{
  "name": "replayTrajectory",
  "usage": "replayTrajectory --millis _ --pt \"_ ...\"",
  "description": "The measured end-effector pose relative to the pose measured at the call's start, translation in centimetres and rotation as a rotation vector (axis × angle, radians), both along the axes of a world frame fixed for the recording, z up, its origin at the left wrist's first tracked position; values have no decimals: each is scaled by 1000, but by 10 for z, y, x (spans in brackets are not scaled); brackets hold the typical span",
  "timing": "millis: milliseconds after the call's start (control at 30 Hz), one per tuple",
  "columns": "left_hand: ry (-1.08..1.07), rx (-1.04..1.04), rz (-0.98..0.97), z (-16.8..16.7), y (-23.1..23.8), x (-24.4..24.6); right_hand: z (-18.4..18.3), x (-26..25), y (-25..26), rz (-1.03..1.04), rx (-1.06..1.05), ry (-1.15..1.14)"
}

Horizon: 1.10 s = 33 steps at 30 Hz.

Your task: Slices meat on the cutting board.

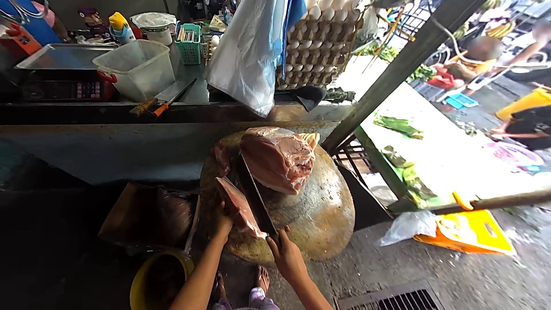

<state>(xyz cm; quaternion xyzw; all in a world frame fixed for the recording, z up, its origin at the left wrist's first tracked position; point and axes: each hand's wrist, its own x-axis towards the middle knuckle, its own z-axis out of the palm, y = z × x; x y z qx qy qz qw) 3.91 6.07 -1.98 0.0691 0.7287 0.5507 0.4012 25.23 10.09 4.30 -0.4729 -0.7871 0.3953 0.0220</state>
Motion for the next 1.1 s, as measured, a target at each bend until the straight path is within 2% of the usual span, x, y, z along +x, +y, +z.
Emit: replayTrajectory --millis 133,233,400,567,800,1100 --pt "125 -42 -10 4 3 8 -7 6 9 78 -118 -125" --pt "177 -70 -8 8 3 15 -13 15 13 111 -170 -131" --pt "224 -105 29 6 8 16 -2 28 24 157 -220 -143" --pt "273 -199 -42 6 9 10 4 21 38 187 -295 -198" --pt "301 -357 -153 24 9 3 38 -35 37 211 -258 -441" --pt "302 -341 -161 18 4 -1 41 -110 48 215 -160 -541"
